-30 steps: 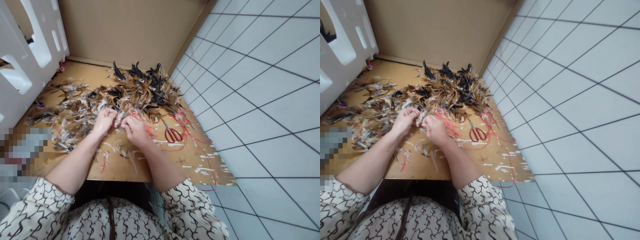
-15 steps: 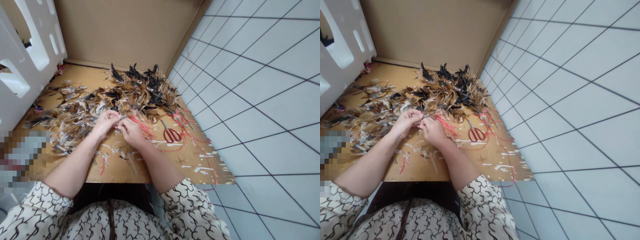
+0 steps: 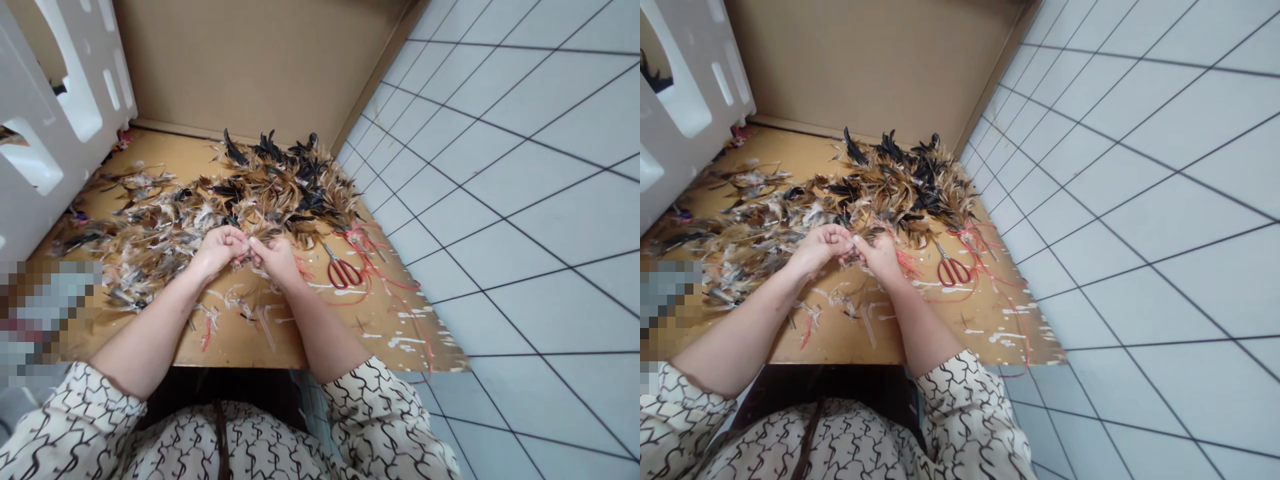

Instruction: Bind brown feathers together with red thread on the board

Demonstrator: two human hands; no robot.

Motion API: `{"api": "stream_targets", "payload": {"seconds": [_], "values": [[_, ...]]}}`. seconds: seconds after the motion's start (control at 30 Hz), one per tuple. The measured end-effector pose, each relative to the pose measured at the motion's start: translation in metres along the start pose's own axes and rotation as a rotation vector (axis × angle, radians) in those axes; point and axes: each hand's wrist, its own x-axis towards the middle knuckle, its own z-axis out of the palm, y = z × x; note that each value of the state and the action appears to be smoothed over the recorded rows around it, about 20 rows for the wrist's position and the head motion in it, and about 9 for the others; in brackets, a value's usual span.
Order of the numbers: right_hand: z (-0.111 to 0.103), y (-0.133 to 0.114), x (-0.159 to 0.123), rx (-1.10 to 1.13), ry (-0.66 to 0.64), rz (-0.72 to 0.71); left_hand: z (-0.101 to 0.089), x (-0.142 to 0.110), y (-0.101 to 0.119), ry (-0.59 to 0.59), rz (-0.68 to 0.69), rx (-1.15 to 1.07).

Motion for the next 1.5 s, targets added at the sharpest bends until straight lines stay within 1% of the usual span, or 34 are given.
{"api": "stream_targets", "payload": {"seconds": [0.13, 0.33, 0.4, 0.5, 0.57, 0.63, 0.77, 0.83, 0.93, 1.07, 1.13, 1.23, 1.33, 1.43, 1.5], "values": [[-0.001, 0.003, 0.001, 0.097, 0.061, 0.044, 0.001, -0.002, 0.001, -0.035, -0.049, 0.047], [-0.001, 0.002, 0.004, 0.2, 0.117, 0.05, 0.003, -0.004, 0.005, 0.001, -0.116, 0.108], [-0.001, 0.001, 0.004, 0.223, 0.107, 0.048, 0.003, -0.004, 0.006, 0.016, -0.12, 0.105], [-0.001, -0.001, 0.003, 0.235, 0.048, 0.028, 0.001, -0.003, 0.007, 0.037, -0.103, 0.081], [0.0, -0.001, 0.002, 0.206, -0.005, 0.016, 0.0, -0.002, 0.007, 0.034, -0.094, 0.07], [0.001, -0.001, 0.001, 0.158, -0.012, 0.025, 0.0, -0.002, 0.007, 0.023, -0.098, 0.074], [0.003, 0.0, 0.0, 0.115, 0.077, 0.049, 0.0, -0.002, 0.006, -0.007, -0.104, 0.101], [0.003, -0.001, 0.002, 0.124, 0.098, 0.039, -0.001, -0.001, 0.005, -0.019, -0.092, 0.129], [0.0, -0.003, 0.004, 0.127, 0.126, 0.02, -0.002, 0.001, 0.002, 0.005, -0.065, 0.212], [-0.009, -0.005, 0.009, 0.106, 0.228, 0.029, -0.006, 0.005, -0.002, 0.051, -0.014, 0.37], [-0.012, -0.006, 0.011, 0.122, 0.255, 0.044, -0.008, 0.006, -0.004, 0.059, 0.013, 0.451], [-0.015, -0.013, 0.015, 0.162, 0.261, 0.082, -0.01, 0.007, -0.004, 0.078, 0.065, 0.578], [-0.016, -0.028, 0.026, 0.173, 0.264, 0.106, -0.012, 0.007, -0.002, 0.128, 0.131, 0.703], [-0.022, -0.048, 0.048, 0.132, 0.278, 0.195, -0.015, 0.006, 0.0, 0.167, 0.156, 0.763], [-0.028, -0.06, 0.065, 0.101, 0.334, 0.186, -0.016, 0.007, 0.0, 0.182, 0.157, 0.77]]}}
